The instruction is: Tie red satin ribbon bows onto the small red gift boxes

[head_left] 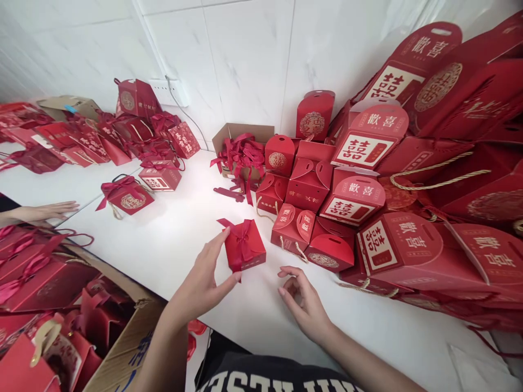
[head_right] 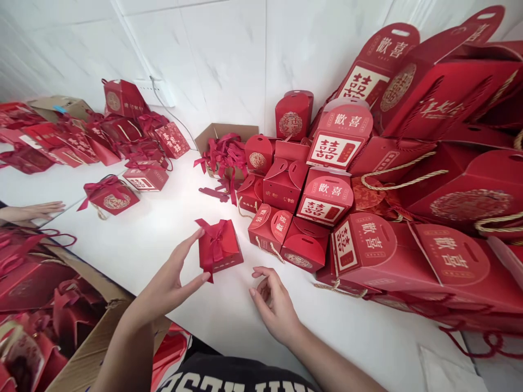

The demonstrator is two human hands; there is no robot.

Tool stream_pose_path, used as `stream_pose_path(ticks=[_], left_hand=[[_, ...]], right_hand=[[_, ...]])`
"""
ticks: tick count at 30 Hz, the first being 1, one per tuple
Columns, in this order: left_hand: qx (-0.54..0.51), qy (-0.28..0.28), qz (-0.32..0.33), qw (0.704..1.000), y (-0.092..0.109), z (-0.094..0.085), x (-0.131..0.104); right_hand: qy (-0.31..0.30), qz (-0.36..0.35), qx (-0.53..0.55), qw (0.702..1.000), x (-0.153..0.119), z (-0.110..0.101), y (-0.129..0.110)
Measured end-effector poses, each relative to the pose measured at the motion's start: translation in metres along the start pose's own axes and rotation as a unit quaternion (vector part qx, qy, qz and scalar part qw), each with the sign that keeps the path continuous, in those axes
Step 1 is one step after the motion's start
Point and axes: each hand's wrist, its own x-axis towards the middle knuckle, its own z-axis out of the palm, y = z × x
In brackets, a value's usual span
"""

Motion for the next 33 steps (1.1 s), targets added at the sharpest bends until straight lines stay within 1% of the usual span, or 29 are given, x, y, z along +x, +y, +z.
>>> stream_pose_path(ticks=[1,3,5,6,9,11,13,15,17,18,19,20,21,22,23,24,25,26,27,29,31,33], left_hand=[[0.001,0.007,-0.001,1.000,0.001,0.002,0.000],[0.006,0.039,-0.006,0.999,0.000,0.008,0.003],[0.011,0.064,-0.006,0.998,-0.006,0.012,0.009],[0.012,0.064,0.001,0.998,-0.010,0.013,0.013],[-0.004,0.030,0.043,0.999,-0.025,0.012,0.026],[-0.041,0.004,0.062,0.997,-0.032,0.013,0.034],[-0.082,-0.012,0.063,0.995,-0.037,0.016,0.039],[-0.096,-0.008,0.048,0.994,-0.042,0.016,0.042],[-0.082,0.026,0.020,0.996,-0.050,0.013,0.044],[-0.068,0.065,-0.007,0.996,-0.056,0.008,0.045],[-0.049,0.118,-0.043,0.991,-0.063,0.002,0.045],[-0.025,0.188,-0.088,0.978,-0.069,-0.005,0.046],[0.005,0.263,-0.143,0.954,-0.076,-0.013,0.047],[0.042,0.318,-0.191,0.928,-0.081,-0.022,0.048],[0.074,0.359,-0.230,0.902,-0.084,-0.029,0.049],[0.101,0.385,-0.253,0.882,-0.086,-0.036,0.050],[0.122,0.399,-0.261,0.870,-0.086,-0.040,0.052],[0.135,0.404,-0.261,0.866,-0.084,-0.043,0.054],[0.142,0.400,-0.257,0.868,-0.083,-0.045,0.057],[0.146,0.375,-0.251,0.880,-0.079,-0.043,0.065],[0.143,0.349,-0.242,0.894,-0.077,-0.037,0.075],[0.141,0.332,-0.200,0.911,-0.074,-0.030,0.086]], right_hand=[[-0.007,0.005,-0.004,1.000,0.002,0.000,0.002],[-0.012,0.014,-0.007,1.000,0.005,-0.001,0.005],[-0.011,0.022,-0.003,1.000,0.007,-0.002,0.007],[-0.011,0.025,0.000,1.000,0.007,-0.002,0.008],[-0.014,0.031,0.006,0.999,0.008,-0.003,0.011],[-0.014,0.034,0.007,0.999,0.008,-0.002,0.012],[-0.013,0.038,0.006,0.999,0.007,-0.001,0.013],[-0.015,0.042,0.003,0.999,0.007,0.000,0.013],[-0.017,0.041,0.000,0.999,0.007,0.002,0.012],[-0.020,0.039,-0.001,0.999,0.007,0.002,0.012],[-0.022,0.038,-0.002,0.999,0.006,0.002,0.011],[-0.025,0.037,-0.003,0.999,0.006,0.002,0.011],[-0.028,0.037,-0.003,0.999,0.006,0.002,0.010],[-0.031,0.037,-0.003,0.999,0.006,0.002,0.010],[-0.034,0.038,-0.003,0.999,0.006,0.002,0.010],[-0.036,0.039,-0.003,0.999,0.006,0.002,0.010],[-0.038,0.040,-0.002,0.998,0.006,0.002,0.010],[-0.040,0.041,-0.002,0.998,0.007,0.002,0.010],[-0.041,0.044,-0.002,0.998,0.007,0.002,0.011],[-0.040,0.051,-0.002,0.998,0.008,0.003,0.011],[-0.037,0.055,-0.003,0.998,0.008,0.004,0.012],[-0.037,0.045,-0.009,0.998,0.008,0.004,0.010]])
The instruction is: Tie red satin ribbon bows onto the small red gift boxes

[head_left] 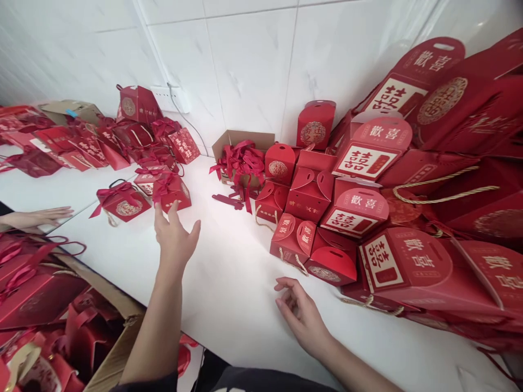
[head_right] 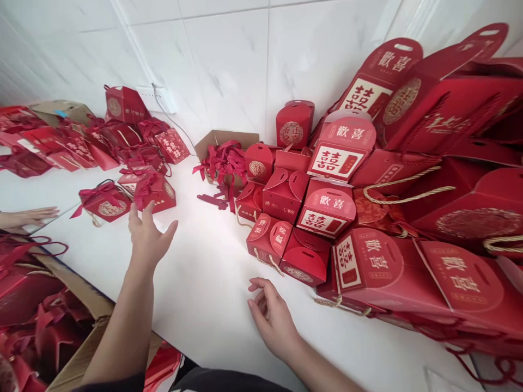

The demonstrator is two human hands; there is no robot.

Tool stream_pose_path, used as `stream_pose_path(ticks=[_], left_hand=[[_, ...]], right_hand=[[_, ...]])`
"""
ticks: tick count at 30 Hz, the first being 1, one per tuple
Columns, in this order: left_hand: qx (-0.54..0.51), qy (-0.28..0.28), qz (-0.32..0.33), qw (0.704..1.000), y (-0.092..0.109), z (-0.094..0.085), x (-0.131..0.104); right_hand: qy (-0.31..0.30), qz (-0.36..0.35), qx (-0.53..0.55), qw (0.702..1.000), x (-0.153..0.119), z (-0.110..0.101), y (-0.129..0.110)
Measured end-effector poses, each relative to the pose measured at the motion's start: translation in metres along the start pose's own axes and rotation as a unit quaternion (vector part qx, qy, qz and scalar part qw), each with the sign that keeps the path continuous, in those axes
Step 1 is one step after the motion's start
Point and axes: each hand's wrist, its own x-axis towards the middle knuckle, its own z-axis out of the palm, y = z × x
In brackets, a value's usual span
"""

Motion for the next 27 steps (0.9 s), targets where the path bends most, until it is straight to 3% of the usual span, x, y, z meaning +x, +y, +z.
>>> stream_pose_path(ticks=[3,7,10,14,20,23,27], left_hand=[[-0.058,-0.046,0.131,0.989,0.022,0.010,0.000],[-0.161,-0.230,0.285,0.916,0.067,0.015,-0.014],[-0.197,-0.283,0.310,0.886,0.100,0.025,-0.033],[-0.204,-0.285,0.287,0.891,0.123,0.046,-0.054],[-0.249,-0.285,0.222,0.898,0.117,0.054,-0.045],[-0.278,-0.282,0.191,0.898,0.103,0.050,-0.028],[-0.309,-0.325,0.182,0.875,0.089,0.057,0.003]], right_hand=[[-0.008,-0.052,-0.039,0.998,0.001,-0.006,-0.009],[-0.011,-0.179,-0.154,0.972,0.004,-0.027,-0.034],[0.011,-0.259,-0.246,0.934,0.007,-0.046,-0.054],[0.045,-0.314,-0.313,0.895,0.008,-0.066,-0.075],[0.085,-0.358,-0.347,0.863,0.007,-0.090,-0.099],[0.110,-0.394,-0.347,0.844,0.008,-0.102,-0.116],[0.163,-0.433,-0.340,0.819,0.014,-0.116,-0.145]])
